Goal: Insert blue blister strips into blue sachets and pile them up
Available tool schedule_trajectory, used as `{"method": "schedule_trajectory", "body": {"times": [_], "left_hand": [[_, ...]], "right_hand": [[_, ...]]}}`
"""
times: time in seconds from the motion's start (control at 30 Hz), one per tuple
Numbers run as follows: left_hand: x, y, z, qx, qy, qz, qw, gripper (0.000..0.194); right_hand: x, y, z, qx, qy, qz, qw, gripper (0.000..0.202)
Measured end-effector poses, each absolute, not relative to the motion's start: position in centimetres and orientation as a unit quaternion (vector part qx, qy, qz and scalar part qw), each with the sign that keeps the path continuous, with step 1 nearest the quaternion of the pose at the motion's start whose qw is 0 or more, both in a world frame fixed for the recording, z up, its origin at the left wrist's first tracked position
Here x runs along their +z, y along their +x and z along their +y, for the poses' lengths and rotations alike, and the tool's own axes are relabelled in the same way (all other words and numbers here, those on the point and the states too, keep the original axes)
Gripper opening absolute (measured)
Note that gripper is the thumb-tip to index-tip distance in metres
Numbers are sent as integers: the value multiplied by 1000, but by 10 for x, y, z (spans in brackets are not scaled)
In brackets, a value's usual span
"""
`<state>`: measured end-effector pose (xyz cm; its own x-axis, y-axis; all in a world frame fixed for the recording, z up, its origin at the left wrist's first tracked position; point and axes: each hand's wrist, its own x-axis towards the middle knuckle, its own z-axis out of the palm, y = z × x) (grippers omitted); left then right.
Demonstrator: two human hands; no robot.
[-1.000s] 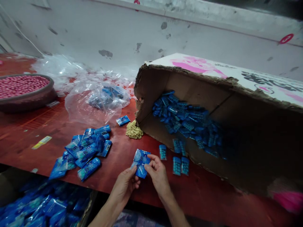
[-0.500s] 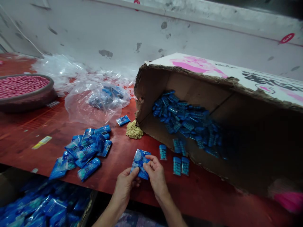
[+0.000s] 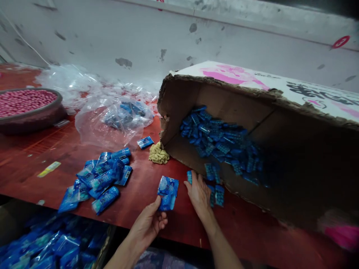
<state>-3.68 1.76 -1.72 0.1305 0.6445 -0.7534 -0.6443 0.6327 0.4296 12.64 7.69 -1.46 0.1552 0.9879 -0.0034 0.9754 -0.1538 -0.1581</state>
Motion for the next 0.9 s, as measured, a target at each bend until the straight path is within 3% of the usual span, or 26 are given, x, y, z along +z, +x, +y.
{"method": "schedule_trajectory", "body": {"times": [0.13, 0.23, 0.33, 0.4, 0.5, 0.9], "left_hand": [[-17, -39, 19, 427, 3, 512, 746, 17], [-19, -41, 19, 425, 9, 517, 743, 19], [-21, -40, 20, 434, 23, 512, 740, 24], [-22, -39, 20, 440, 31, 508, 740, 25], [-22, -37, 21, 436, 45, 504, 744, 24], [-22, -40, 18, 459, 124, 488, 732, 28]], "right_hand": [[-9, 131, 81, 148, -729, -660, 104, 53], [1, 137, 78, 349, -682, -593, 247, 58], [13, 136, 64, 587, -542, -445, 404, 58], [18, 130, 51, 661, -450, -373, 469, 53], [18, 120, 37, 672, -398, -351, 516, 50], [6, 117, 25, 617, -420, -387, 541, 47]]}}
